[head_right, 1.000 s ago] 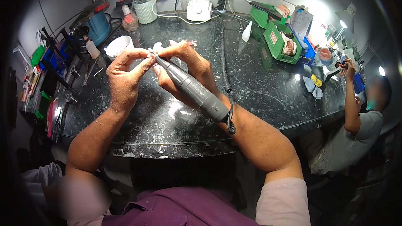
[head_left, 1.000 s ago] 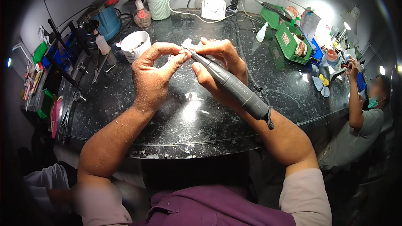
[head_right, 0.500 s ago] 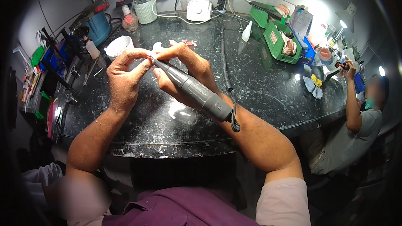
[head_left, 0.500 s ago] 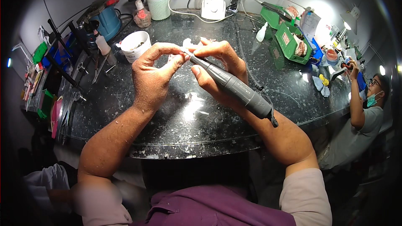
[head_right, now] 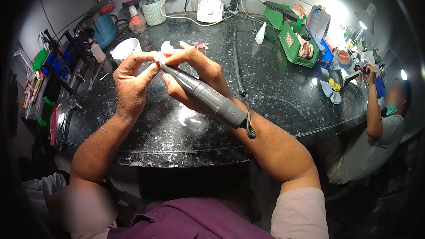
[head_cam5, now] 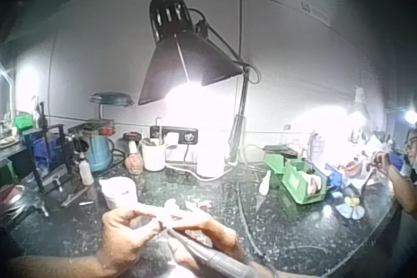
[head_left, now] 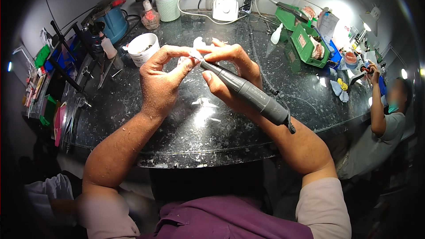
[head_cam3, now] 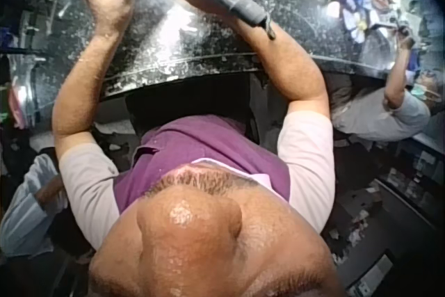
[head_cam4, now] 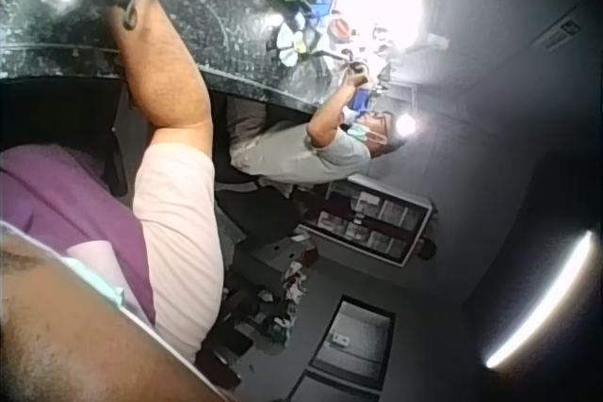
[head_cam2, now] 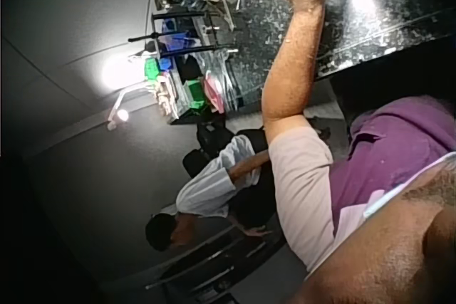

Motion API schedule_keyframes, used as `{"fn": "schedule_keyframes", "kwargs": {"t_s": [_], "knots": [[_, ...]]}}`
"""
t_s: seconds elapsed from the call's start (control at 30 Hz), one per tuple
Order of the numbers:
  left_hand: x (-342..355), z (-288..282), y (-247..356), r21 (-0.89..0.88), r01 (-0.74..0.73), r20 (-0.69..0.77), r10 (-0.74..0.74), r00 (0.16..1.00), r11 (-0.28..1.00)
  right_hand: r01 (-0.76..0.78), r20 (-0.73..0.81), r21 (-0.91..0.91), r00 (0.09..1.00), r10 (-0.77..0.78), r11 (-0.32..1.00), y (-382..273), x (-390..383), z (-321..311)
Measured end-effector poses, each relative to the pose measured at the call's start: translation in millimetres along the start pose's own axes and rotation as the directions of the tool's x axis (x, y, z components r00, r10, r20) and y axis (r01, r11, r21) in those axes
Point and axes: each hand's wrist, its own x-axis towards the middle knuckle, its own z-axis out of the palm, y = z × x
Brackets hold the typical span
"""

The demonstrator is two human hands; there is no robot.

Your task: The person shapes and trims a dental prosthesis using a handheld rotary tool, turning the piece by hand to grind its different surfaces and edges.

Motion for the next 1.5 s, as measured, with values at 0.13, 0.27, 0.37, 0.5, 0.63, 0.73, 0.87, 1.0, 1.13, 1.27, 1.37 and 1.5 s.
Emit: {"fn": "schedule_keyframes", "kwargs": {"t_s": [0.13,0.27,0.37,0.5,0.63,0.73,0.87,1.0,1.13,1.27,1.37,1.5], "knots": [[-0.3,0.4,-0.6,0.011,0.02,-0.009,-0.02,1.0,1.0,-0.025,-0.065,-0.019,0.998,0.023,1.0,1.6,-1.8,1.9],[0.0,0.0,-3.7,0.002,0.017,-0.002,-0.017,1.0,1.0,-0.056,-0.05,0.006,0.997,0.057,0.998,0.3,-2.2,1.0],[-0.2,-0.6,-3.4,-0.016,0.014,-0.005,-0.014,1.0,1.0,-0.019,-0.028,-0.019,0.999,0.019,1.0,2.1,-2.1,1.3],[-0.9,-0.7,-2.7,-0.043,0.035,-0.003,-0.035,0.999,0.998,-0.017,-0.01,-0.046,1.0,0.017,0.999,0.7,-1.5,0.1],[-1.4,-0.3,-2.3,-0.026,0.02,-0.011,-0.02,1.0,0.999,0.005,0.01,-0.049,1.0,-0.004,0.999,0.4,-1.7,-0.2],[-1.5,1.4,0.2,0.03,-0.024,-0.006,0.024,1.0,0.999,-0.021,-0.005,-0.043,1.0,0.02,0.999,-0.1,-0.9,-0.8],[-1.7,-0.3,0.3,0.065,-0.03,-0.008,0.03,1.0,0.997,-0.008,0.016,-0.039,1.0,0.009,0.999,0.1,-1.0,-0.6],[-0.1,-0.8,-3.5,0.137,-0.083,-0.016,0.086,0.996,0.987,-0.002,0.019,-0.069,1.0,0.004,0.998,1.6,-0.9,0.4],[1.8,-1.7,-9.6,0.196,-0.135,-0.017,0.141,0.99,0.971,-0.039,-0.012,-0.015,0.999,0.039,0.999,3.9,-0.9,0.9],[1.2,-1.4,-4.6,0.189,-0.12,-0.025,0.127,0.992,0.975,-0.139,-0.113,0.029,0.984,0.142,0.99,-3.2,-1.1,4.1],[4.5,-2.4,-12.6,-0.046,-0.068,0.039,0.069,0.997,0.997,-0.338,-0.223,0.147,0.905,0.364,0.93,2.9,0.7,-2.0],[-0.3,1.2,-15.1,-0.188,0.031,0.103,-0.011,0.995,0.982,-0.488,0.032,0.629,0.794,0.607,0.606,-4.7,5.4,-3.1]]}}
